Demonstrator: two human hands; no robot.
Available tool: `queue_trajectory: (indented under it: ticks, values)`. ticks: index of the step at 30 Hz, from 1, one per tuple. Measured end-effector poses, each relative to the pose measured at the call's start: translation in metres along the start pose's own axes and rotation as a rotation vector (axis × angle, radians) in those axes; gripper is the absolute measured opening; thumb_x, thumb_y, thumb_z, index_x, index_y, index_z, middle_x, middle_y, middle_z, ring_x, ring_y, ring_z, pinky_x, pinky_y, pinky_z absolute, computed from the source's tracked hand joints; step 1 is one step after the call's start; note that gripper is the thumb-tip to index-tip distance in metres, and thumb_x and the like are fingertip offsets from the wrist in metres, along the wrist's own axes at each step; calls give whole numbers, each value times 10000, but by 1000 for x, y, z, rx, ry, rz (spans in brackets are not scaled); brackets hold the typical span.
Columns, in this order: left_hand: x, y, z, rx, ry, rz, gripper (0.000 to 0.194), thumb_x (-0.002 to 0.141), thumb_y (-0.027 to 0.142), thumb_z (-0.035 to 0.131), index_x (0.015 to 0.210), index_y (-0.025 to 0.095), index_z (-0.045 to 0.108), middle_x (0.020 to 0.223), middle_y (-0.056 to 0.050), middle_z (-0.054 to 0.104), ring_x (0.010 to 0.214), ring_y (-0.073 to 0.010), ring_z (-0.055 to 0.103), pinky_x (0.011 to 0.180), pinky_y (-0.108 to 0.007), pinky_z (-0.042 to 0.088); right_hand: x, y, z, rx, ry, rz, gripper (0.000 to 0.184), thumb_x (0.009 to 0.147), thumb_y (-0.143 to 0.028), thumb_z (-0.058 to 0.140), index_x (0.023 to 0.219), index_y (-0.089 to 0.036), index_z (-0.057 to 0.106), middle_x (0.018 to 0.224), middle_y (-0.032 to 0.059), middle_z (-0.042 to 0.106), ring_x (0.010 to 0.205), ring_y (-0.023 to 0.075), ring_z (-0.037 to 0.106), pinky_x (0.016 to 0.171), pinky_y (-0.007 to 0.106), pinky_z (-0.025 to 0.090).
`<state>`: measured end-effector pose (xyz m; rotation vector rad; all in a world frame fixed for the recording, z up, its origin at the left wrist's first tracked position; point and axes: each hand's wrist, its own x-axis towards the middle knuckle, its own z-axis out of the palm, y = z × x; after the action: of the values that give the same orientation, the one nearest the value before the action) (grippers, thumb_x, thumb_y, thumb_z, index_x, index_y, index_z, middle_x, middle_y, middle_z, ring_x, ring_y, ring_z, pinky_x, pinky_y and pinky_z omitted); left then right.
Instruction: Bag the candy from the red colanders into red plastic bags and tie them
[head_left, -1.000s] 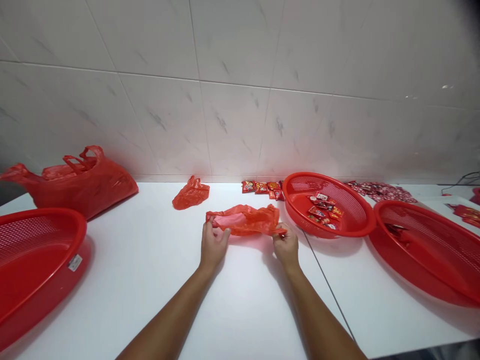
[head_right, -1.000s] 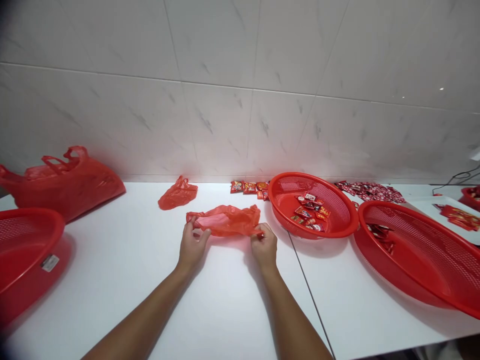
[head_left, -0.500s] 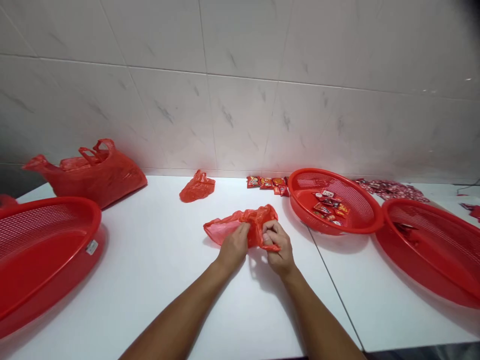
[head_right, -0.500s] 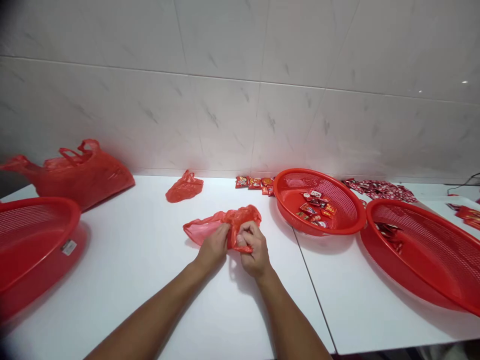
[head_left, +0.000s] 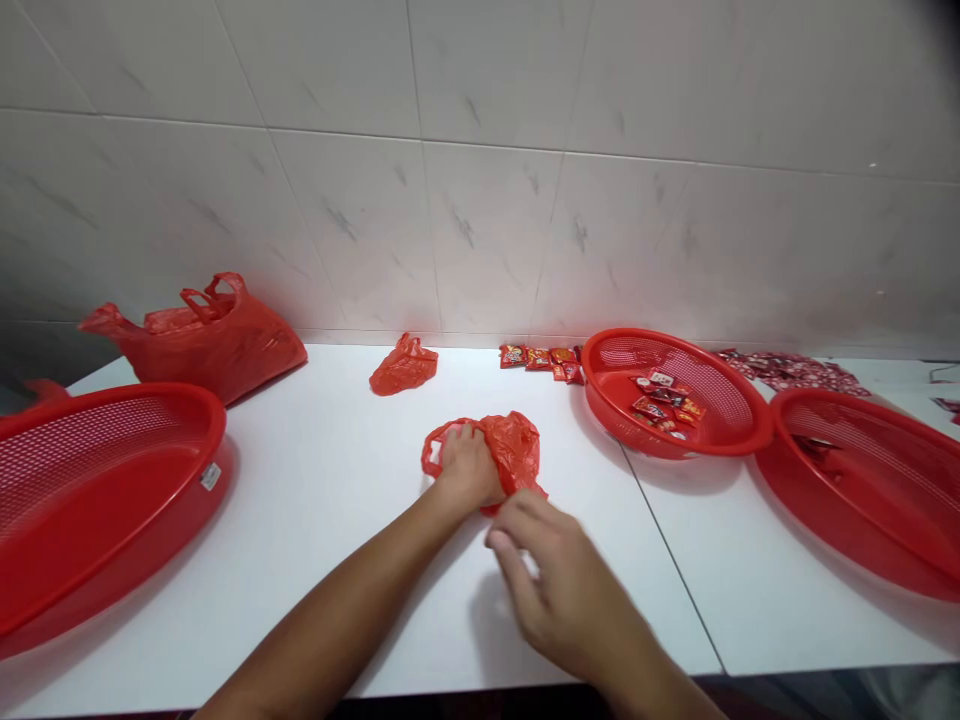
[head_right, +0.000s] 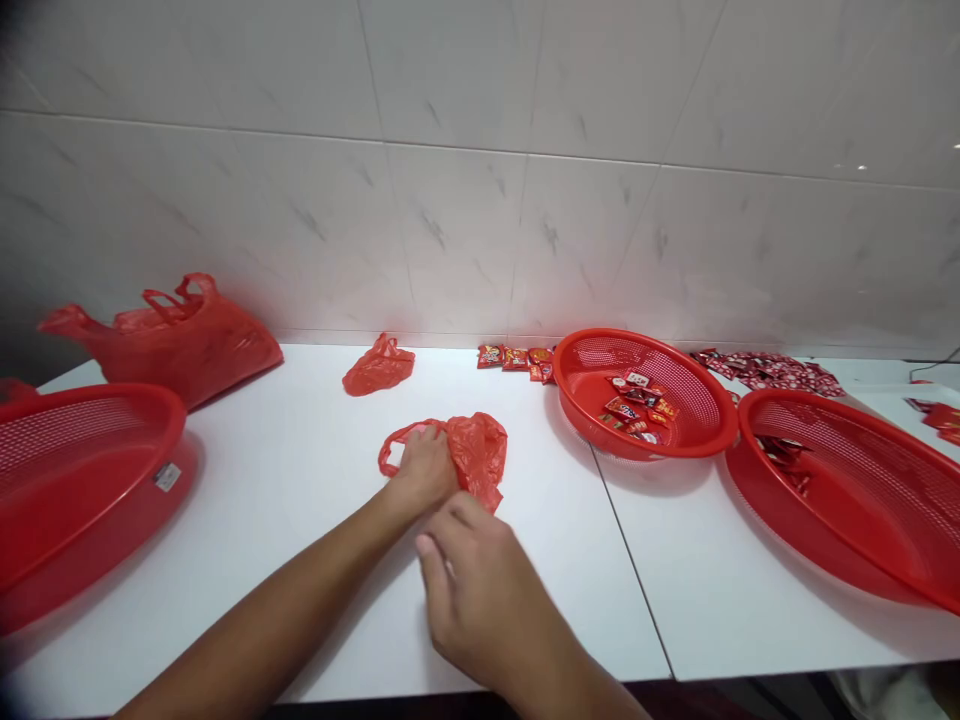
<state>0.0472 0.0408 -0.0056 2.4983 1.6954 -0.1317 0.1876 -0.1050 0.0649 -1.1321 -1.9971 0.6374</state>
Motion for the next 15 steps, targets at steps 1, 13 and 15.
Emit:
queue_trajectory:
  ticks: [1,13,15]
  values:
    - [0,3,1,39,-18,-2,409,886,365,663,1222,142,731,1291,-239,690,1346,-463,502,1152,-638,294,5,-1,18,-49,-25,42,252,1035,-184,438,883,-180,640,936,84,641,842,198,632,786,327,541]
    - [-62,-1,-8,234,-149,111,691,759,503,821,1328,126,708,1372,-243,648,1242,-481,578,986,-575,465,37,86,-29,-749,-149,678,386,998,-502,611,1187,-231,811,1351,196,623,1416,540,374,1063,766,323]
    - [-66,5,-9,255,-130,115,661,759,539,820,1259,114,740,1301,-240,668,1213,-468,582,1011,-582,443,28,67,-40,-802,-56,591,389,1001,-500,624,1165,-209,823,1257,205,642,1311,460,495,1061,624,400]
